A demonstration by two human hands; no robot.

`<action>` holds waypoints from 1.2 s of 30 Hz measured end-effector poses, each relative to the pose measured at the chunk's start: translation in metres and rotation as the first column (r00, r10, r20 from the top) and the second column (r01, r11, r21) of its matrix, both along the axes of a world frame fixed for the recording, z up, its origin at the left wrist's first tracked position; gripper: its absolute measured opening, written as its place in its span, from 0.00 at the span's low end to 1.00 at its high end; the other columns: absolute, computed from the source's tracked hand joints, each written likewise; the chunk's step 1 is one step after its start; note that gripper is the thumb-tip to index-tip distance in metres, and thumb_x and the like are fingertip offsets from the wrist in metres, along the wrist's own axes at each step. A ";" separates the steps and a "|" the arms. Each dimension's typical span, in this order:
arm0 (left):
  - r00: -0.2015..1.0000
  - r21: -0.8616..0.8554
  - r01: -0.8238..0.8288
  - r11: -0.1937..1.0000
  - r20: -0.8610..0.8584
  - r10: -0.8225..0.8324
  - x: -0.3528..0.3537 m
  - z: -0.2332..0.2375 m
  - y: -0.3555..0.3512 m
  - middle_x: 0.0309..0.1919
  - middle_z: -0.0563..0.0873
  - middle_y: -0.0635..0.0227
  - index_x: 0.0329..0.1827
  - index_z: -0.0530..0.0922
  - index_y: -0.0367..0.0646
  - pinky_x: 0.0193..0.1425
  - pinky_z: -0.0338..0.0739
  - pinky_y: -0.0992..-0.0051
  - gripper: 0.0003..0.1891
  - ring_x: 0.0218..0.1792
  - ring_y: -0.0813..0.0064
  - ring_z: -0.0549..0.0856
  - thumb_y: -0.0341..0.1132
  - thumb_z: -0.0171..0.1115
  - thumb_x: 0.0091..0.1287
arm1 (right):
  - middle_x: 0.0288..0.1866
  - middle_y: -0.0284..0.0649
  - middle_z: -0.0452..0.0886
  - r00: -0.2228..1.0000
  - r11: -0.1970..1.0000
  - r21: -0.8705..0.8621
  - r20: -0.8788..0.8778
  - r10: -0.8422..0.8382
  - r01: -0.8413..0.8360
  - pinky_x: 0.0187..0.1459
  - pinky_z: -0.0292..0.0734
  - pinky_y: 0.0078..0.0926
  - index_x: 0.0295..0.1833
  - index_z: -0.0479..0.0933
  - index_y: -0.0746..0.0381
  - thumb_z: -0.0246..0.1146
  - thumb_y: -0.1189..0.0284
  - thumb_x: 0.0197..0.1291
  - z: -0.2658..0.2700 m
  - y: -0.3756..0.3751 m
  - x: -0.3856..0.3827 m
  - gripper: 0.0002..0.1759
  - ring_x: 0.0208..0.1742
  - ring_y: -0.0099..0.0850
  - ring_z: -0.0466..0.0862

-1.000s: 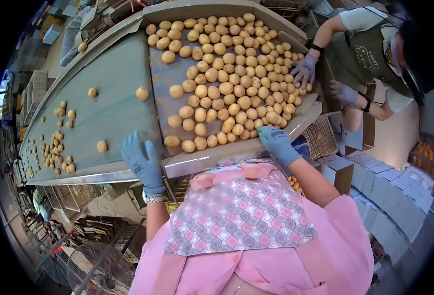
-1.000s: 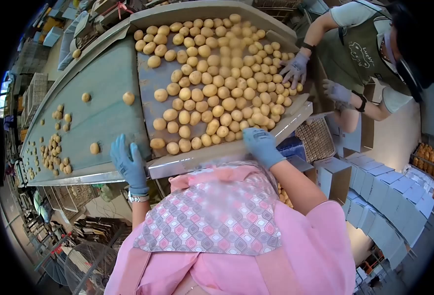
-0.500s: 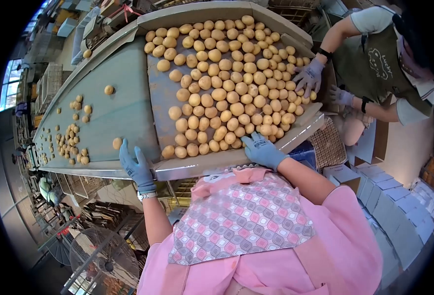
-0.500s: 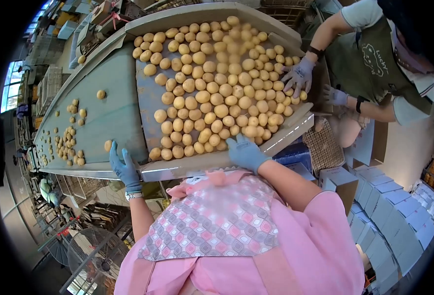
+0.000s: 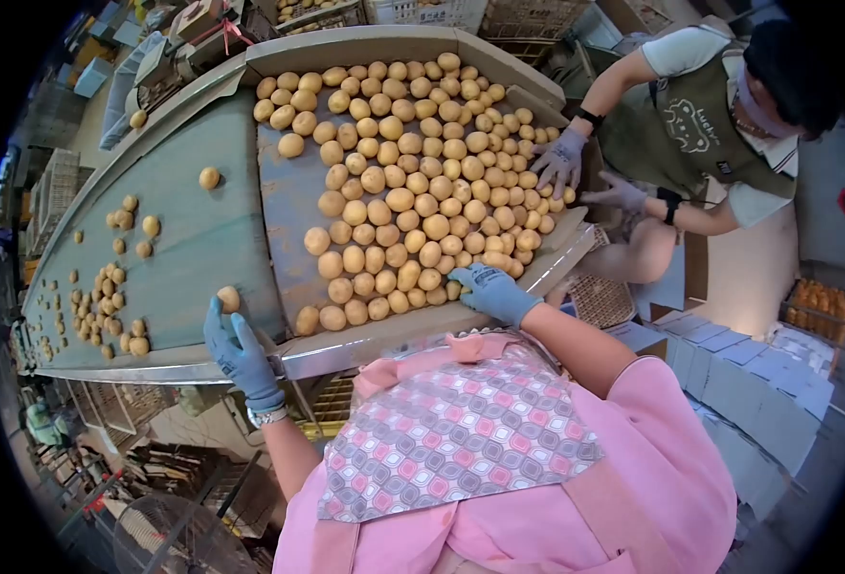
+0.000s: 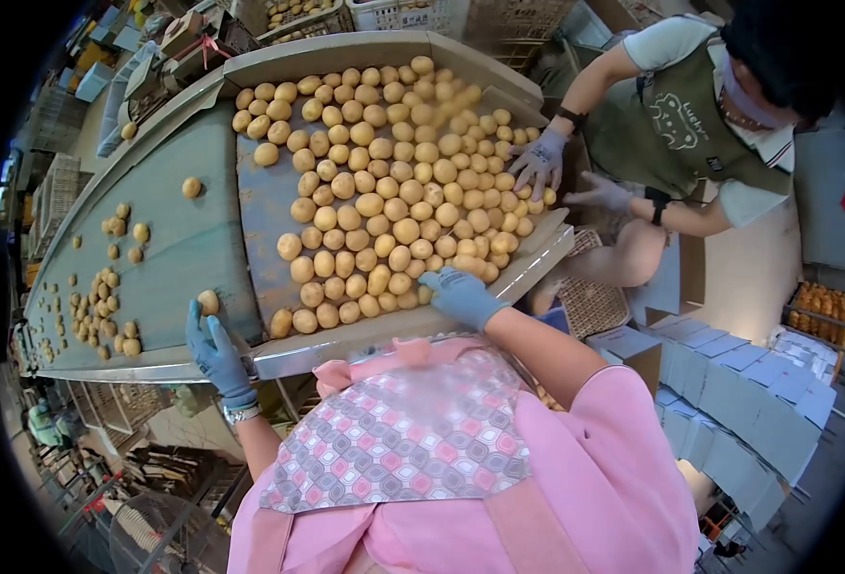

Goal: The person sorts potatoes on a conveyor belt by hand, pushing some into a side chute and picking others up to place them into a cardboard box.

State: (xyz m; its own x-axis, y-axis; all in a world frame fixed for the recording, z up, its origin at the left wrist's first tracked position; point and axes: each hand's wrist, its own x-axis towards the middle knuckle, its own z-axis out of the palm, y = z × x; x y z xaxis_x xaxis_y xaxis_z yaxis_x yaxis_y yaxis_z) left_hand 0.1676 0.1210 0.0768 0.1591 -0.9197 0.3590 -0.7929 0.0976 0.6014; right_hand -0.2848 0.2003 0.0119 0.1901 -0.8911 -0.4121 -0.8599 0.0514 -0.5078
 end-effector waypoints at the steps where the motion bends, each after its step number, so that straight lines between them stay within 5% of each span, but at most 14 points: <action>1: 1.000 -0.007 -0.007 1.000 -0.012 0.007 0.000 0.002 0.000 0.71 0.85 0.50 0.76 0.79 0.33 0.76 0.75 0.55 0.22 0.69 0.50 0.84 0.34 0.60 0.84 | 0.57 0.51 0.86 1.000 1.000 -0.018 -0.022 -0.004 0.003 0.62 0.82 0.48 0.63 0.83 0.53 0.65 0.60 0.70 0.006 -0.002 0.000 0.19 0.60 0.50 0.87; 5: 0.995 -0.041 -0.057 0.998 -0.078 0.054 -0.002 0.004 -0.001 0.71 0.85 0.50 0.76 0.79 0.33 0.75 0.75 0.54 0.22 0.68 0.49 0.84 0.33 0.59 0.83 | 0.57 0.49 0.86 0.966 0.938 -0.304 -0.141 -0.218 0.168 0.57 0.84 0.50 0.62 0.85 0.54 0.69 0.58 0.67 0.050 -0.038 -0.023 0.21 0.56 0.49 0.87; 7: 0.993 -0.047 -0.066 0.997 -0.105 0.061 0.000 0.010 0.002 0.71 0.85 0.50 0.76 0.79 0.33 0.75 0.75 0.54 0.22 0.69 0.48 0.84 0.32 0.59 0.83 | 0.56 0.50 0.86 0.936 0.828 -0.560 -0.302 -0.179 -0.022 0.56 0.84 0.52 0.59 0.87 0.55 0.69 0.59 0.67 0.033 -0.086 -0.082 0.19 0.57 0.49 0.85; 9: 0.994 -0.028 -0.082 0.996 -0.079 0.080 -0.002 0.016 0.003 0.71 0.85 0.50 0.76 0.79 0.33 0.75 0.75 0.54 0.22 0.69 0.49 0.84 0.31 0.59 0.82 | 0.56 0.51 0.86 0.928 0.787 -0.607 -0.222 -0.300 0.109 0.60 0.83 0.52 0.59 0.87 0.55 0.68 0.61 0.68 0.010 -0.157 -0.120 0.18 0.58 0.51 0.84; 10: 0.994 -0.029 -0.081 0.996 -0.074 0.079 -0.001 0.017 0.005 0.72 0.85 0.50 0.76 0.79 0.32 0.75 0.75 0.54 0.22 0.70 0.49 0.83 0.31 0.58 0.82 | 0.57 0.52 0.87 0.892 0.771 -0.493 0.022 -0.451 0.402 0.63 0.82 0.52 0.60 0.86 0.56 0.67 0.62 0.68 0.008 -0.182 -0.126 0.18 0.60 0.52 0.83; 14: 0.994 -0.047 -0.072 0.996 -0.090 0.067 0.001 0.017 0.006 0.72 0.85 0.49 0.76 0.79 0.32 0.76 0.75 0.54 0.22 0.71 0.49 0.83 0.30 0.58 0.83 | 0.65 0.56 0.86 0.900 0.916 -0.325 -0.281 -0.332 0.236 0.71 0.79 0.50 0.70 0.81 0.58 0.64 0.64 0.70 -0.011 -0.227 -0.115 0.25 0.68 0.54 0.83; 16: 0.990 -0.018 -0.058 0.998 -0.126 0.056 0.003 0.018 0.008 0.73 0.85 0.50 0.76 0.79 0.32 0.76 0.75 0.55 0.22 0.72 0.50 0.83 0.30 0.57 0.84 | 0.71 0.58 0.84 0.872 0.967 -0.067 -0.421 -0.250 0.245 0.74 0.78 0.50 0.75 0.78 0.58 0.62 0.65 0.70 0.018 -0.237 -0.104 0.29 0.73 0.54 0.83; 20: 0.987 0.008 -0.076 0.997 -0.141 0.077 0.004 0.018 0.008 0.74 0.84 0.51 0.78 0.77 0.32 0.76 0.75 0.56 0.22 0.72 0.52 0.83 0.32 0.55 0.85 | 0.75 0.59 0.82 0.815 0.912 0.007 -0.452 -0.363 0.410 0.75 0.78 0.50 0.79 0.75 0.59 0.63 0.63 0.71 -0.028 -0.259 -0.118 0.32 0.75 0.55 0.82; 24: 0.994 0.036 -0.064 0.997 -0.080 0.067 0.008 0.020 0.010 0.73 0.84 0.50 0.78 0.77 0.32 0.76 0.76 0.56 0.22 0.72 0.52 0.83 0.31 0.55 0.85 | 0.75 0.59 0.82 0.782 0.783 -0.129 -0.074 -0.619 0.608 0.74 0.78 0.48 0.79 0.75 0.58 0.65 0.61 0.74 -0.021 -0.227 -0.117 0.31 0.71 0.55 0.85; 27: 0.993 0.036 -0.050 0.998 -0.103 0.054 0.007 0.017 0.006 0.73 0.84 0.50 0.78 0.77 0.32 0.76 0.76 0.56 0.22 0.71 0.52 0.83 0.31 0.55 0.85 | 0.70 0.53 0.86 0.774 0.650 -0.435 0.226 -0.591 0.623 0.65 0.83 0.43 0.86 0.68 0.58 0.68 0.63 0.74 -0.007 -0.188 -0.109 0.38 0.64 0.47 0.88; 30: 0.989 -0.010 -0.048 0.999 -0.142 0.046 0.007 0.015 0.007 0.71 0.85 0.50 0.76 0.78 0.32 0.76 0.75 0.55 0.22 0.70 0.50 0.83 0.31 0.57 0.83 | 0.67 0.37 0.84 0.318 0.640 0.174 0.753 -0.576 0.749 0.51 0.86 0.26 0.87 0.68 0.60 0.70 0.65 0.79 0.009 -0.148 -0.099 0.36 0.54 0.27 0.87; 33: 0.999 -0.007 -0.051 0.999 0.003 0.051 0.005 0.022 0.004 0.71 0.85 0.49 0.75 0.79 0.33 0.76 0.75 0.54 0.21 0.70 0.48 0.82 0.30 0.59 0.82 | 0.57 0.31 0.86 0.162 0.655 0.686 0.641 -0.750 0.317 0.44 0.87 0.21 0.78 0.77 0.58 0.73 0.63 0.77 0.040 -0.128 -0.074 0.29 0.43 0.18 0.86; 35: 0.999 -0.026 -0.033 0.999 0.010 0.033 0.007 0.026 0.006 0.70 0.85 0.50 0.74 0.80 0.34 0.77 0.74 0.53 0.21 0.70 0.47 0.82 0.29 0.60 0.81 | 0.53 0.30 0.86 0.141 0.756 0.577 0.758 -0.637 0.310 0.41 0.85 0.21 0.68 0.82 0.58 0.71 0.64 0.79 0.044 -0.181 -0.117 0.19 0.42 0.18 0.85; 36: 0.999 -0.017 -0.023 1.000 0.043 0.023 0.005 0.028 0.006 0.70 0.85 0.50 0.75 0.80 0.34 0.78 0.73 0.52 0.21 0.71 0.47 0.82 0.29 0.60 0.81 | 0.49 0.29 0.85 -0.057 0.746 0.514 0.837 -0.544 0.424 0.38 0.83 0.21 0.60 0.83 0.60 0.68 0.64 0.81 0.038 -0.221 -0.151 0.12 0.40 0.18 0.83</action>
State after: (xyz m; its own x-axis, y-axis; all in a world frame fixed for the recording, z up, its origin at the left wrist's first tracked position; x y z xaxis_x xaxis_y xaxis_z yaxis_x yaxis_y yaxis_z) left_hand 0.1721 0.1272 0.1052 0.1643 -0.9100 0.3807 -0.8201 0.0884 0.5653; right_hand -0.4362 -0.0212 0.0501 -0.0159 -0.9263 -0.3765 0.5295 0.3116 -0.7890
